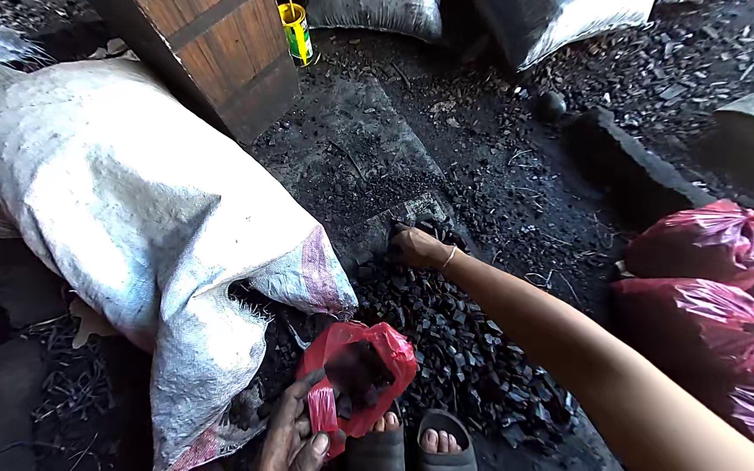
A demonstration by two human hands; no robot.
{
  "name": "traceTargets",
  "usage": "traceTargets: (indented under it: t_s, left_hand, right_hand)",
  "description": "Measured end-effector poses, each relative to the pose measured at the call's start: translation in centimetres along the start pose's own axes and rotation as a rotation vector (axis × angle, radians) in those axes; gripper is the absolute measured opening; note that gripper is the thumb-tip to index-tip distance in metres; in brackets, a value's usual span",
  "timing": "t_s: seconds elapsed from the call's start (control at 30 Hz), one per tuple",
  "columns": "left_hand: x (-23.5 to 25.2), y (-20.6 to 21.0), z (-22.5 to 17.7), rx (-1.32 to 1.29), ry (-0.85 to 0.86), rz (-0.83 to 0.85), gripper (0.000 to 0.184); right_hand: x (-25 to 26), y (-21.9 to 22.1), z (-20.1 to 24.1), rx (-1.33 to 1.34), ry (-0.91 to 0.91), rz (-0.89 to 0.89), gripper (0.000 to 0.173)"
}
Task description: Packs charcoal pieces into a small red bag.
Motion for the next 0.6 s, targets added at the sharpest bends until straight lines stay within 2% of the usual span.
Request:
traceTargets:
  t_s: [0.07,0.17,0.2,0.27,0.33,0.4,0.47,0.53,0.6]
  left_hand:
    - [0.3,0.1,0.0,0.02,0.013,-0.009,0.067]
    - [0.1,0.0,0.0,0.029,0.037,-0.074,0.071]
    - [0.0,-0.3,-0.1,0.029,0.048,-0.097,0.072]
    - [0.1,-1.0,-0.3,0.033,0.069,-0.126,0.072]
    - [0.3,-1.8,-0.5,0.02,0.069,-0.161,0.073]
    - [0.6,-2.2,-1.0,-0.001,0.07,-0.181,0.074]
    - [0.8,-2.0,-0.9,-0.026,0.06,-0.175,0.074]
    - [0.8,-1.8,-0.6,-0.038,0.06,-0.15,0.072]
    - [0.7,-2.1,-0.2,-0.029,0.061,-0.115,0.071]
  right_hand:
    - [-1.7,-2.4,0.4,0.05,-0.006,-0.098,0.023]
    - [-4.0,-5.5,1.3,0.153,0.018,-0.203,0.022]
    - [-4.8,-6.4,2.7,0.207,-0.025,-0.247,0.021]
    - [-7.6,-7.0,7.3,0.356,-0.272,-0.314,0.018]
    - [-9.5,-4.1,12.9,0.461,-0.56,-0.146,0.016]
    - [-10.2,0.3,18.6,0.354,-0.74,0.049,0.014]
    - [-9.7,4.4,21.5,0.141,-0.754,0.171,0.021]
    - [-8.6,7.3,22.0,-0.031,-0.682,0.214,0.023]
    - [-7.9,7.0,21.3,-0.084,-0.619,0.197,0.02]
Point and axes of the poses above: each hand's wrist, its own x-axis towards the middle knuckle, its own y-axis out of the palm, z = x × y, the point moved 6 cm from there along x, towards the middle knuckle, and after that the axes turned 6 degrees about -y, right-handed, at the moved point
